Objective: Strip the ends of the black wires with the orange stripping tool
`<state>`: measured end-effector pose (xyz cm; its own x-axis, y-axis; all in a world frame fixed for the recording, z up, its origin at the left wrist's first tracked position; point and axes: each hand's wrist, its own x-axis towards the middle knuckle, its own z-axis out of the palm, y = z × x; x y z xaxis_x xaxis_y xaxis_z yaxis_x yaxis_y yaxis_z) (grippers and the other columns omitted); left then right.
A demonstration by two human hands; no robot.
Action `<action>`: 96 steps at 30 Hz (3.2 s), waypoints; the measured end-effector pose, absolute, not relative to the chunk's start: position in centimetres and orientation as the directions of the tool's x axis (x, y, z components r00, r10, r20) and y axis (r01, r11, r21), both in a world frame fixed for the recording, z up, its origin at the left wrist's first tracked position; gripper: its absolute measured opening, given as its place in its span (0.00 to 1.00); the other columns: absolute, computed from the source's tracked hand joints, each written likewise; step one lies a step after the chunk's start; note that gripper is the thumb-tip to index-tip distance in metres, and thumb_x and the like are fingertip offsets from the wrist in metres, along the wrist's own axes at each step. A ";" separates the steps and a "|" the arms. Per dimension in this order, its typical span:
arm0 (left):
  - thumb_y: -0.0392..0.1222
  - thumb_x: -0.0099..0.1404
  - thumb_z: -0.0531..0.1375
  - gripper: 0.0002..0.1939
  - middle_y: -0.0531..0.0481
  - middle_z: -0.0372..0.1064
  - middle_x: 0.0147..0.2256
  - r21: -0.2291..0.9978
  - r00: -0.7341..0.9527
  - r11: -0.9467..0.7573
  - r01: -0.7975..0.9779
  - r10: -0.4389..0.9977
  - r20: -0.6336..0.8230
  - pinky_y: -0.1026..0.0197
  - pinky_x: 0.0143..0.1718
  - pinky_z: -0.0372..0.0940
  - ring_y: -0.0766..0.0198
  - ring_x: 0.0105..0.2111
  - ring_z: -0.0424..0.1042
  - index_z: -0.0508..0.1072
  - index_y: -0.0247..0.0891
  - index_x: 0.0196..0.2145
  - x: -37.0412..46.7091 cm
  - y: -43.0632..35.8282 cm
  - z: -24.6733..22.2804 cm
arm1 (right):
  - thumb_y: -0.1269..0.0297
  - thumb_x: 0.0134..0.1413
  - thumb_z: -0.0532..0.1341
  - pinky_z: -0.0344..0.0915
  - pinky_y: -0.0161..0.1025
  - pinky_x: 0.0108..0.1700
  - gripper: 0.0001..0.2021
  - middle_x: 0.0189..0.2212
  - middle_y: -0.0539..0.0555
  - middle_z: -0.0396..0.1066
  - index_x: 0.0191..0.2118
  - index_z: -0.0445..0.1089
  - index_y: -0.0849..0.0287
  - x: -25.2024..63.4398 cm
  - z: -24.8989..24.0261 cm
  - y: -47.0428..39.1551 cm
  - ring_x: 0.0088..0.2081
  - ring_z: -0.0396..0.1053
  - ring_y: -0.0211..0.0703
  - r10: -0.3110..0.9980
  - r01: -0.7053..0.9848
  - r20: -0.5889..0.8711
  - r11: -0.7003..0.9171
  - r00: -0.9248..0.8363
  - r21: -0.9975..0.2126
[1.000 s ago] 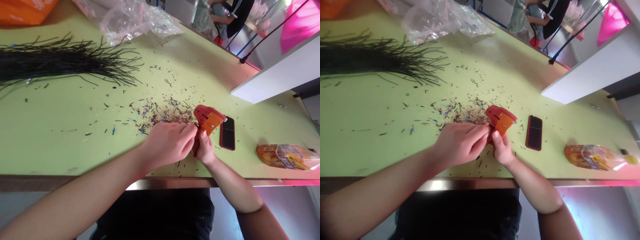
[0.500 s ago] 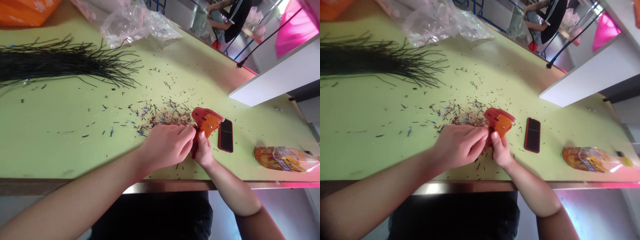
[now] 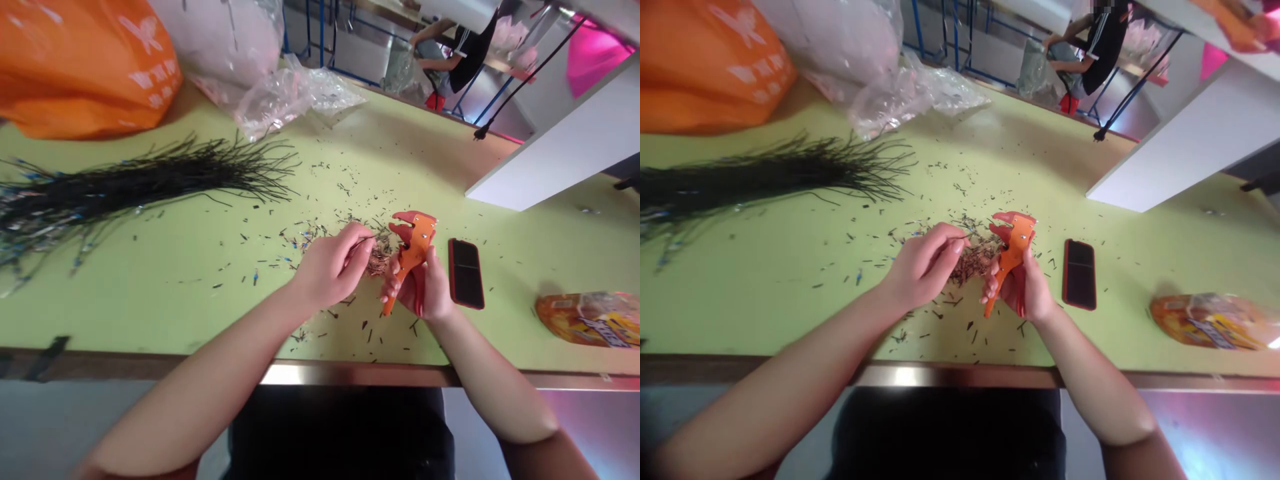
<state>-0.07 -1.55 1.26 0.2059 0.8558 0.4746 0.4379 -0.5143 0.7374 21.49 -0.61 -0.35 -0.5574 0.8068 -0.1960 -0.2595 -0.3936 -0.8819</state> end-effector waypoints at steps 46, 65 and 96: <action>0.40 0.78 0.49 0.07 0.54 0.74 0.27 0.452 0.315 -0.387 0.803 0.921 0.230 0.59 0.31 0.59 0.61 0.26 0.72 0.65 0.40 0.48 -0.9 -0.8 1.4 | 0.32 0.65 0.58 0.77 0.38 0.35 0.31 0.31 0.55 0.77 0.43 0.74 0.62 24.0 -1.3 0.3 0.32 0.79 0.44 0.563 -0.118 -0.175 -0.446 -0.808 -0.887; 0.43 0.79 0.48 0.10 0.51 0.76 0.29 0.444 0.270 -0.325 0.835 0.945 0.183 0.59 0.30 0.59 0.60 0.26 0.73 0.67 0.40 0.49 -1.1 -0.5 1.1 | 0.31 0.60 0.62 0.66 0.36 0.22 0.32 0.16 0.44 0.59 0.24 0.62 0.56 20.5 -2.4 -1.7 0.17 0.61 0.36 0.796 -0.109 -0.218 -0.334 -0.565 -0.936; 0.40 0.76 0.55 0.10 0.55 0.75 0.24 0.467 0.077 -0.394 0.792 0.823 0.563 0.65 0.25 0.58 0.70 0.20 0.67 0.77 0.39 0.42 -0.3 -1.2 0.8 | 0.31 0.55 0.63 0.75 0.49 0.40 0.28 0.33 0.56 0.72 0.41 0.72 0.54 21.2 -1.1 -1.9 0.36 0.73 0.51 0.929 -0.344 0.048 -0.087 -0.366 -0.935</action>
